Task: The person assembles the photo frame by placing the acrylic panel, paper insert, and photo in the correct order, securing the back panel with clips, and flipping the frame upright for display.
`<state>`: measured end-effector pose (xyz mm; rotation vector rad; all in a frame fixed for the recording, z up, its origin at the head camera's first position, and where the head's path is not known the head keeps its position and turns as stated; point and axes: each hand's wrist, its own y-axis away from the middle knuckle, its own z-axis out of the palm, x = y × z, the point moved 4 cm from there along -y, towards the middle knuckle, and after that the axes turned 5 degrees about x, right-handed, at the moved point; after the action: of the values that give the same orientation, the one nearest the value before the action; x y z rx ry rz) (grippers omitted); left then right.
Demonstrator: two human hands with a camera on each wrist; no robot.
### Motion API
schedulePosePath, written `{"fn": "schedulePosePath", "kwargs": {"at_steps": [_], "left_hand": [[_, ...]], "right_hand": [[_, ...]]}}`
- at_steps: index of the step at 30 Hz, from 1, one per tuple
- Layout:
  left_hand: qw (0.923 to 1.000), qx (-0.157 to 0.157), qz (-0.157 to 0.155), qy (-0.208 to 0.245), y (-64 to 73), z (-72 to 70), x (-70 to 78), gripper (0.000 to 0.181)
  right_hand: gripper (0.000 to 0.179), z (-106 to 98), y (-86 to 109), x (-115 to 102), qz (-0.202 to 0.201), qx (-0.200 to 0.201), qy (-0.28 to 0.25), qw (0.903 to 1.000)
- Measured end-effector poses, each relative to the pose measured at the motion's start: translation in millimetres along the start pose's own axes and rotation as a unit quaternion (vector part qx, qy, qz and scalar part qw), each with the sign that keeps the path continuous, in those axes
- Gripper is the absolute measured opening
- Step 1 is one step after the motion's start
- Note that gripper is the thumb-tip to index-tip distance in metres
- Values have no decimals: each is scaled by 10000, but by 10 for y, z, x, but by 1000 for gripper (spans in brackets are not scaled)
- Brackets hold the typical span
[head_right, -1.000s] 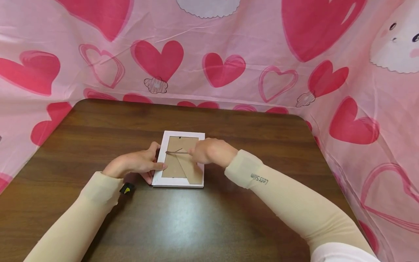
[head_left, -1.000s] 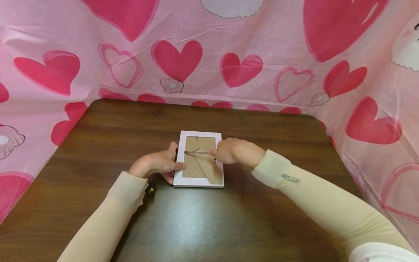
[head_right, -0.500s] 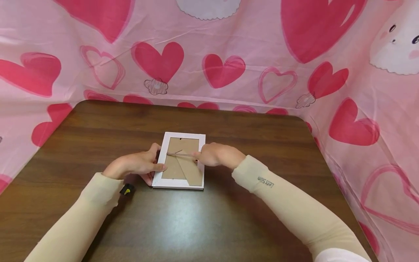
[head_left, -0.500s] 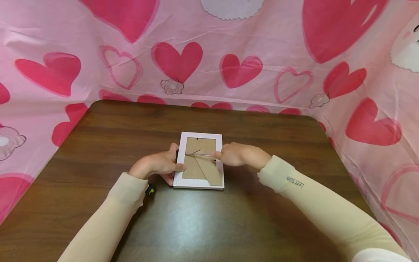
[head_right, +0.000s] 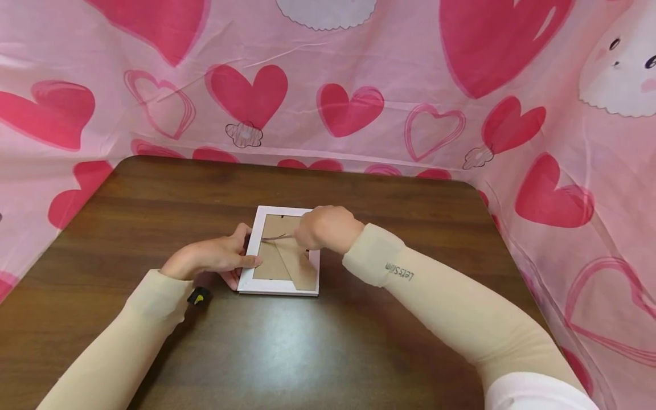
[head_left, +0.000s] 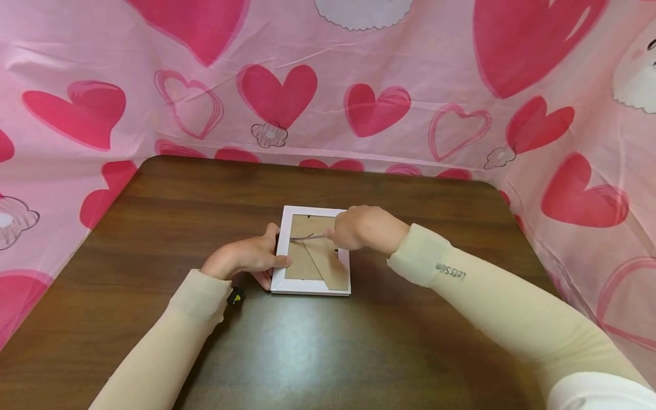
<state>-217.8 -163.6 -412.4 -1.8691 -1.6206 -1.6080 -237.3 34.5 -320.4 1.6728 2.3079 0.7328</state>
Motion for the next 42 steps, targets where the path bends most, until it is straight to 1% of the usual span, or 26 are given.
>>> {"fn": "schedulePosePath", "kwargs": {"at_steps": [4, 5, 7, 9, 11, 12, 13, 15, 18, 19, 20, 21, 22, 23, 25, 26, 27, 28, 30, 31, 32, 34, 36, 38, 39, 42], "left_hand": [[10000, 28, -43, -79, -6, 3, 2, 56], [9999, 36, -56, -85, -7, 4, 2, 56], [9999, 48, -68, -96, -6, 5, 2, 55], [9999, 62, -65, -113, -2, 3, 4, 53], [9999, 61, -54, -108, 0, 2, 6, 51], [9999, 54, -41, -108, 0, 2, 8, 51], [9999, 49, -32, -111, 1, 1, 9, 51], [9999, 28, -14, -97, -1, 2, 10, 51], [10000, 5, -63, -65, -5, 1, -6, 53], [10000, 6, -78, -49, -4, 3, -13, 54], [10000, 6, -79, -38, -2, 6, -16, 54], [9999, 7, -97, -29, 1, 5, -21, 54], [9999, 5, -102, -23, 3, 4, -23, 55], [9999, 1, -102, -26, 6, 3, -19, 55], [10000, -2, -72, -49, 8, 1, -8, 55], [9999, -8, -78, -68, 7, -2, -2, 56], [9999, -15, -92, -80, 10, -3, 1, 56], [9999, -30, -74, -96, 12, -1, 8, 56], [9999, -41, -56, -80, 11, 6, 8, 55], [10000, -39, -54, -70, 13, 10, 6, 55], [10000, -40, -44, -51, 13, 14, 2, 54], [10000, -27, -18, -40, 6, 16, -8, 53], [10000, 11, -25, -30, -4, 15, -17, 53], [10000, 24, -6, -53, -9, 13, -18, 54], [10000, 27, -3, -59, -13, 11, -18, 54], [10000, 22, 28, -80, -19, 11, -11, 54]], "right_hand": [[46, -222, 57, -179, 586, -6, 340, 9977], [42, -280, 71, -225, 811, 19, 329, 9962], [32, -382, 85, -318, 1089, -17, 454, 9930], [24, -468, 89, -389, 1244, -124, 540, 9907], [23, -540, 96, -429, 1289, -202, 479, 9903], [24, -574, 99, -444, 1198, -244, 489, 9913], [25, -604, 106, -451, 1171, -294, 360, 9920], [24, -655, 127, -446, 1196, -350, -86, 9922], [18, -723, 155, -431, 880, -191, -597, 9941], [16, -741, 167, -427, 848, -160, -744, 9935], [15, -754, 182, -421, 700, -49, -854, 9939], [12, -766, 190, -416, 465, 100, -908, 9947], [11, -769, 194, -407, 368, 175, -973, 9944], [11, -770, 177, -409, 366, 141, -932, 9949], [18, -765, 87, -432, 416, -56, -499, 9979], [25, -753, 23, -442, 362, -254, -178, 9989], [30, -737, -48, -452, 357, -564, 193, 9976], [35, -720, -116, -457, 384, -901, 569, 9936], [41, -673, -224, -444, 119, -1467, 1237, 9814], [42, -644, -255, -417, -58, -1658, 1435, 9757], [43, -614, -273, -377, -126, -1756, 1458, 9735], [49, -543, -293, -285, -268, -1806, 1346, 9739], [55, -467, -301, -190, -395, -1789, 1048, 9775], [61, -390, -307, -99, -399, -1772, 590, 9816], [63, -351, -306, -60, -444, -1791, 377, 9821], [64, -251, -295, 54, -318, -1785, -310, 9829]]}}
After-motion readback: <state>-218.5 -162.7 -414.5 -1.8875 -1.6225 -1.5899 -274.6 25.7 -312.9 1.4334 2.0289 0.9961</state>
